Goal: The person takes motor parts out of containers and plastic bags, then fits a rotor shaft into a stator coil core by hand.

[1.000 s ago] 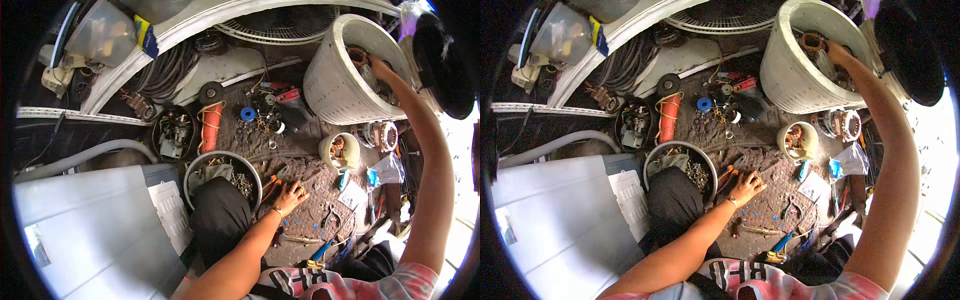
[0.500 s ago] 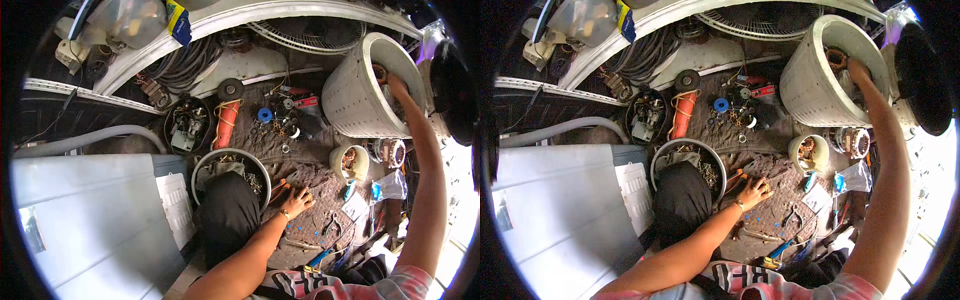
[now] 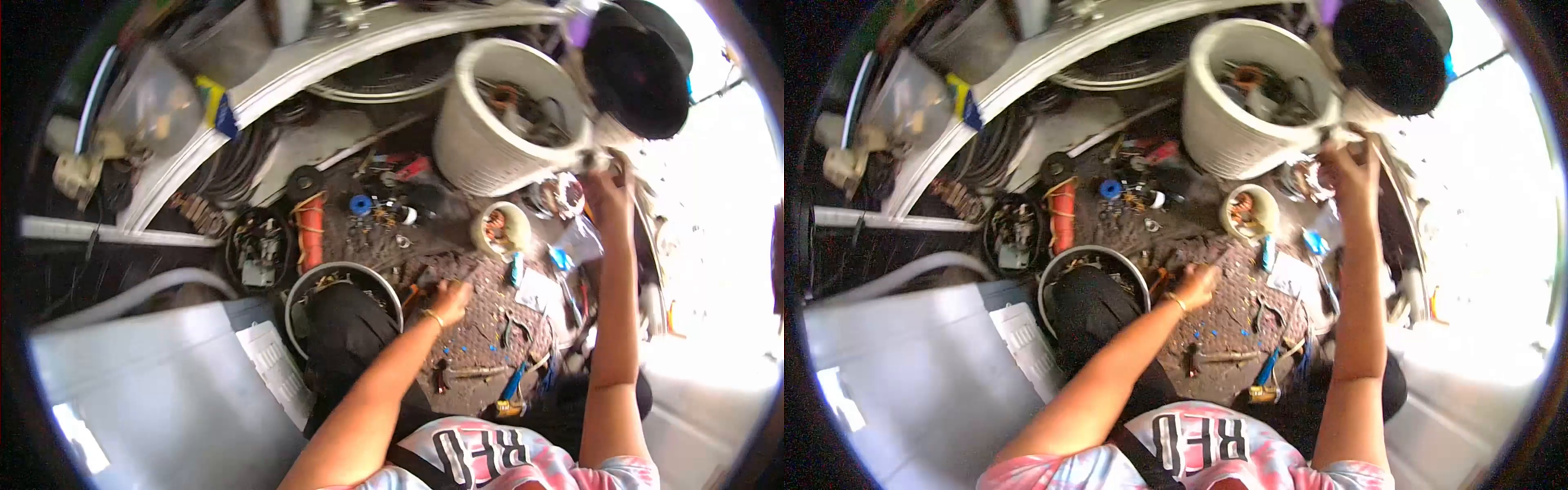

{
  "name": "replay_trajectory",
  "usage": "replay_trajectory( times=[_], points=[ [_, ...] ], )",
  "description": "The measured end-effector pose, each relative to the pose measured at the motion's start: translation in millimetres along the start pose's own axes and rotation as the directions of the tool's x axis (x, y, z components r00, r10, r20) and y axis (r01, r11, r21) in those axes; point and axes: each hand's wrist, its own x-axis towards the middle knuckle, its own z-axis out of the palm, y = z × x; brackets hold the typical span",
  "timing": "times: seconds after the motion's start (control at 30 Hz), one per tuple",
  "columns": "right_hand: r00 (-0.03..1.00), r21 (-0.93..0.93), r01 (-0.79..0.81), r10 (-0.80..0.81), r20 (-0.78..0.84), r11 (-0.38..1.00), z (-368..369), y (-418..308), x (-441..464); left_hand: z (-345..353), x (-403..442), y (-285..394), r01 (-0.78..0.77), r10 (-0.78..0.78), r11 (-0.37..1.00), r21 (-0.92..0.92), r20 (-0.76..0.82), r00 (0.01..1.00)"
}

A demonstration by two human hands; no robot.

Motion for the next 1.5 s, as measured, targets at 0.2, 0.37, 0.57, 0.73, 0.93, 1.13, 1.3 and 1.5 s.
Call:
replay_trajectory(
  times=[0.2,0.37,0.57,0.73,0.93,1.13,1.3,1.5],
  points=[
    [0.915,0.097,-0.385,0.366,0.170,0.918,12,28,-143,-129,12,75,0.430,-0.247,-0.216,-0.876,0.475,0.844],
    [0.959,-0.412,0.012,0.106,0.263,0.911,36,48,-193,-194,-2,151,0.242,-0.077,-0.528,-0.814,0.329,0.941],
    [0.947,-0.587,0.255,-0.077,0.310,0.768,63,22,-215,-218,-27,166,0.198,-0.093,-0.316,-0.928,0.238,0.967],
    [0.963,-0.475,0.161,-0.033,0.266,0.865,65,9,-228,-230,-42,181,0.156,-0.091,-0.312,-0.937,0.192,0.977],
    [0.836,-0.382,0.543,-0.443,0.323,0.748,85,-37,-237,-289,-60,219,0.131,-0.040,-0.182,-0.975,0.140,0.989],
    [0.784,-0.232,0.587,-0.474,0.400,0.775,107,-73,-241,-348,-92,248,0.084,-0.047,0.115,-0.990,0.079,0.996],
    [0.850,-0.236,0.490,-0.401,0.342,0.839,109,-75,-240,-358,-87,262,0.032,0.003,0.092,-0.995,0.033,0.999],
    [0.892,0.009,0.033,-0.033,0.451,0.999,117,-26,-241,-342,-90,246,0.079,-0.034,0.028,-0.997,0.078,0.996]
  ],
)
